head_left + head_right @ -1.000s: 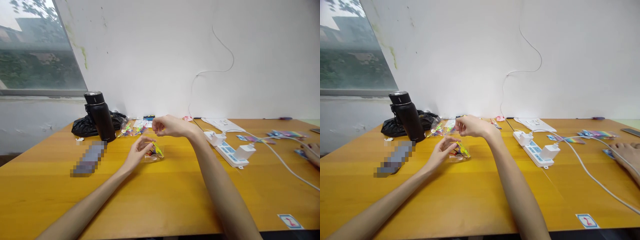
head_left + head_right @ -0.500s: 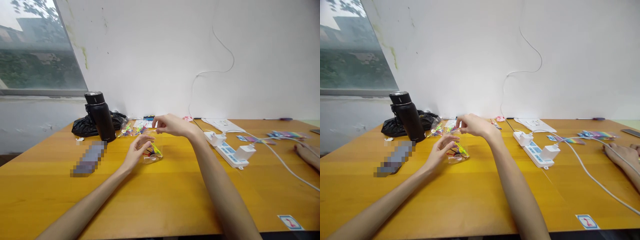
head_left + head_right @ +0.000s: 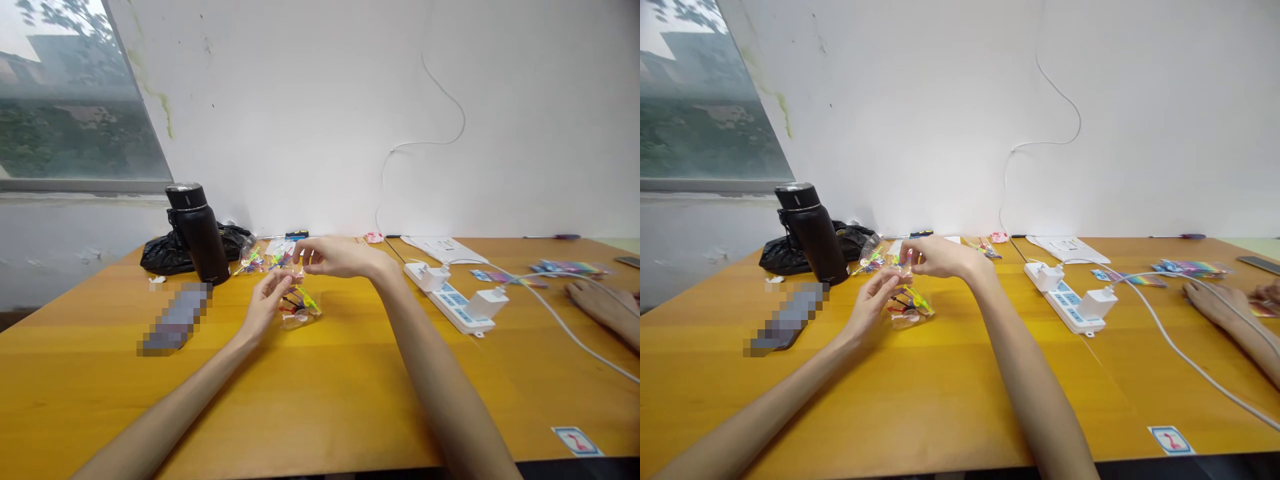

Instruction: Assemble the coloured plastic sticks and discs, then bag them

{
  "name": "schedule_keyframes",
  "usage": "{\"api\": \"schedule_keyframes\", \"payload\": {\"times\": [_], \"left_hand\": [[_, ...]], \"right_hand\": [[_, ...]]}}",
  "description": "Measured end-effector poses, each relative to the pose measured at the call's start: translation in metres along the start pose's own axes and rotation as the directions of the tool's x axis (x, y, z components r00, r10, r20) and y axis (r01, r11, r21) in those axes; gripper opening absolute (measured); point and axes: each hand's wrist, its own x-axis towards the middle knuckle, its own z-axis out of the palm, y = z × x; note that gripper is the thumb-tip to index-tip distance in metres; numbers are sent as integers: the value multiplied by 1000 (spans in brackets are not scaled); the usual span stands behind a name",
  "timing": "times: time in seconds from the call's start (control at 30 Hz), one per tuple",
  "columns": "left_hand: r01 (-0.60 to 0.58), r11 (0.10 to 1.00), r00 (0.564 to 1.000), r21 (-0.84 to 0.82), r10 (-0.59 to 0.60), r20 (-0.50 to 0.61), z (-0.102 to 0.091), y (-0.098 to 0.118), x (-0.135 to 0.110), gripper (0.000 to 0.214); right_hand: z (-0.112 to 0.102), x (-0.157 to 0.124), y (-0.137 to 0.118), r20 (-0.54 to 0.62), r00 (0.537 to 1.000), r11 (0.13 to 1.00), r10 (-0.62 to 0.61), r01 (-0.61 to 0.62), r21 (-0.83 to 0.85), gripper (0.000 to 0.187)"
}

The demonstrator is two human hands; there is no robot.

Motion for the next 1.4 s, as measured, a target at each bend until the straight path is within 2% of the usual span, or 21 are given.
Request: {"api": "schedule_keyframes", "payload": {"times": [0.13, 0.37, 0.57, 0.7, 0.83, 1.03, 1.13, 1.27, 1.4], "left_hand": [[-5, 1000, 1000, 10, 5, -1, 0, -3, 1, 24], [-14, 998, 1000, 61, 15, -8, -2, -4, 2, 28], [2, 1000, 1000, 17, -2, 13, -2, -5, 2, 31], [33, 999, 999, 0, -33, 6, -2, -7, 3, 29], [81, 994, 996, -80, -83, -16, -2, -9, 2, 33], [111, 984, 993, -136, -114, -18, -2, -10, 2, 39], [122, 984, 992, -133, -125, -18, -2, -9, 2, 39], [142, 983, 990, -113, -142, 12, 0, -6, 1, 39], [139, 984, 990, -115, -140, -2, -1, -6, 1, 35]], "right_hand": [[8, 6, 0, 20, 998, 997, -52, 51, 50, 22], [15, 13, 5, -50, 997, 997, -67, 64, -53, 20], [11, 12, 4, -49, 996, 994, -78, 74, -85, 9], [13, 12, 1, -32, 997, 995, -75, 73, -72, 14], [14, 13, 2, -64, 994, 995, -84, 80, -50, 21], [11, 10, 4, -92, 991, 995, -92, 87, -54, 21], [11, 10, 7, -46, 997, 996, -53, 50, -70, 21], [14, 11, 10, 23, 999, 994, 24, -21, -112, 36], [13, 11, 8, 17, 1000, 995, -7, 9, -102, 34]]}}
